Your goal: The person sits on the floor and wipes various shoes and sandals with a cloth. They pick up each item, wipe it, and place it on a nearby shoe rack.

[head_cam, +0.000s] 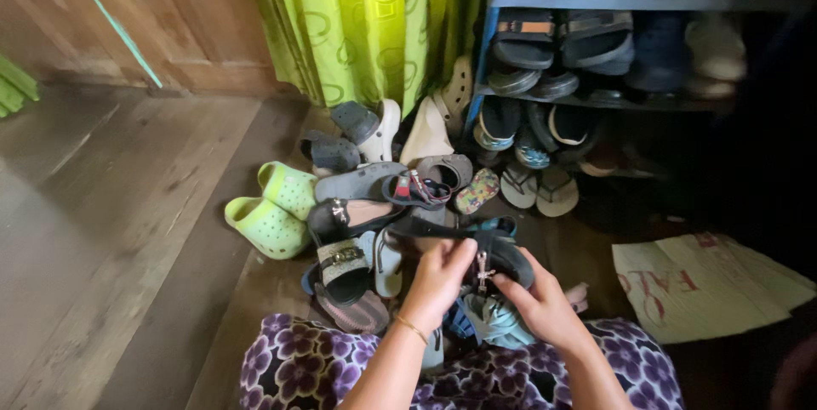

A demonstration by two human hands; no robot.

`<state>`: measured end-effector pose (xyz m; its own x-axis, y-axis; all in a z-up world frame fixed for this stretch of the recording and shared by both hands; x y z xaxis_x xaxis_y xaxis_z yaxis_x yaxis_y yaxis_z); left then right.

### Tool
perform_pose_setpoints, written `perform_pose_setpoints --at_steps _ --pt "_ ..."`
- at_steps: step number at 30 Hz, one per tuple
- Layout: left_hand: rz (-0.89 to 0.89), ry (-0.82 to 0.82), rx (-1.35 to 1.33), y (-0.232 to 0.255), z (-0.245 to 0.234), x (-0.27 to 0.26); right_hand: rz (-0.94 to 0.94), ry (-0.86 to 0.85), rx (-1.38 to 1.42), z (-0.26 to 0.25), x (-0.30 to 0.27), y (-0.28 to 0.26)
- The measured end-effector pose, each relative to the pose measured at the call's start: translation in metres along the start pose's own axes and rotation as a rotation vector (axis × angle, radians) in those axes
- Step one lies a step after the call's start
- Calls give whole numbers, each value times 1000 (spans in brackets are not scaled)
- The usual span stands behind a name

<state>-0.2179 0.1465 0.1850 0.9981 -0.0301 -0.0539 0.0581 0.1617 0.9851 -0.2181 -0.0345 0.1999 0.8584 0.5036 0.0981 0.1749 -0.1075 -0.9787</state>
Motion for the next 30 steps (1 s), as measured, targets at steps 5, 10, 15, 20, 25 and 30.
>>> perform_pose_setpoints --at_steps 5,10,15,20,25,30 --pt "-110 -85 -59 -23 7 -4 47 -14 -96 -5 -18 -7" --pt "211 -4 174 -19 17 -16 -11 -52 -29 -6 -26 -2" --pt "-181 -167 -462 -36 21 -25 11 -71 -33 -8 -29 -1" --pt "-29 -229 -541 -38 21 -13 22 -147 54 -10 -26 -10" --pt "120 -223 -744 -24 24 -12 270 162 -330 -48 -29 -37" --pt "26 -234 -786 -18 33 -17 154 526 70 -68 -30 -69"
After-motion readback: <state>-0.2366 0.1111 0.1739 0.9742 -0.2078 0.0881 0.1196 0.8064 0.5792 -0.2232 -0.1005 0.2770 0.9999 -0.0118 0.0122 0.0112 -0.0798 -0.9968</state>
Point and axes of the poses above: each hand's wrist, its own x-axis towards the middle knuckle, its own z-axis out of the palm, y = z × x, the point moved 3 cm from there along x, towards the middle knuckle, and after that the axes turned 11 degrees about -y, right-handed, at the moved point
